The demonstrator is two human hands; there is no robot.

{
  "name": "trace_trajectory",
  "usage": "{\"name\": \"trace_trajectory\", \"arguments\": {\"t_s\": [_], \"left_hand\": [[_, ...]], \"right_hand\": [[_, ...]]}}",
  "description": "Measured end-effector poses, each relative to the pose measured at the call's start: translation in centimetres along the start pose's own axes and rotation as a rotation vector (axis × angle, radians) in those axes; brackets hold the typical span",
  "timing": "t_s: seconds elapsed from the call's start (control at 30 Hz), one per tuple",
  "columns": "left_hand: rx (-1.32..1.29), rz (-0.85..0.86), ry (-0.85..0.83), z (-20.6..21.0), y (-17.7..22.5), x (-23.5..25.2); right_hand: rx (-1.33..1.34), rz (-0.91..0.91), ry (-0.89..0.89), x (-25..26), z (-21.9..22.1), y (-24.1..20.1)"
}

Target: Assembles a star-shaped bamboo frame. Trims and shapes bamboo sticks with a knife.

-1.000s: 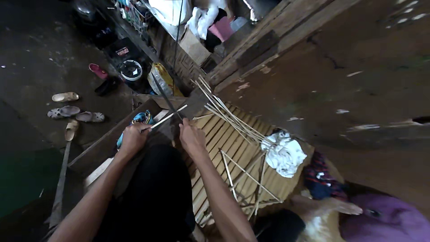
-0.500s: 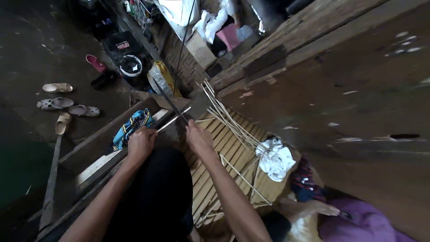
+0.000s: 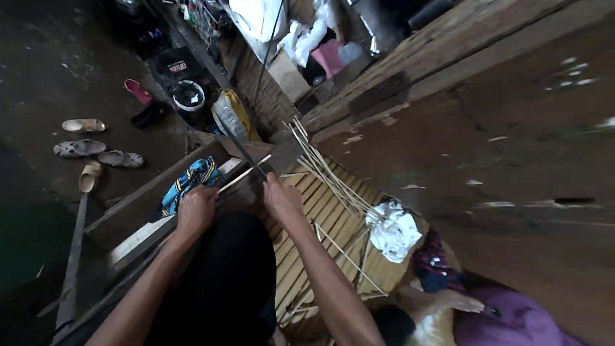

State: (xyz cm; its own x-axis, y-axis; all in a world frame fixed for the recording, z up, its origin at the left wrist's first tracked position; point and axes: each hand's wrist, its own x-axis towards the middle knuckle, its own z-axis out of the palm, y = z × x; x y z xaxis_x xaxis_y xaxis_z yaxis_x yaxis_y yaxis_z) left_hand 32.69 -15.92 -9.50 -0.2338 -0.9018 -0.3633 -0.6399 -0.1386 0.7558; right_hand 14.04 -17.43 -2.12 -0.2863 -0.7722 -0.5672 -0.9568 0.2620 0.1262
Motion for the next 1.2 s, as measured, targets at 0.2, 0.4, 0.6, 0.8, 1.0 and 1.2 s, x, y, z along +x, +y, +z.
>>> {"name": "trace_trajectory", "arguments": {"t_s": [0.2,0.4,0.6,0.8,1.0,1.2], "left_hand": [[-0.024,0.041,0.041,-0.2,0.1,-1.0],[-0.032,0.019,-0.016,1.3,-1.2,-1.2],[-0.100,0.029,0.106,-0.3,0.3,-2.0],[-0.034,0.025,-0.009,0.7,-1.3,-0.9],[-0.029,0.070,0.017,1.3,-1.6,-1.0],[0.029,0.151,0.014,1.2,-1.8,-0.2]], "right_hand": [[0.031,-0.010,0.071,-0.6,0.9,0.7],[0.009,-0.024,-0.003,-0.2,1.5,1.0],[0.021,-0.031,0.101,-0.9,0.0,0.7],[0.095,-0.023,0.028,1.2,2.5,1.0],[0.080,-0.005,0.081,0.8,3.0,1.0],[0.126,0.013,0.071,0.3,3.5,1.1]]}}
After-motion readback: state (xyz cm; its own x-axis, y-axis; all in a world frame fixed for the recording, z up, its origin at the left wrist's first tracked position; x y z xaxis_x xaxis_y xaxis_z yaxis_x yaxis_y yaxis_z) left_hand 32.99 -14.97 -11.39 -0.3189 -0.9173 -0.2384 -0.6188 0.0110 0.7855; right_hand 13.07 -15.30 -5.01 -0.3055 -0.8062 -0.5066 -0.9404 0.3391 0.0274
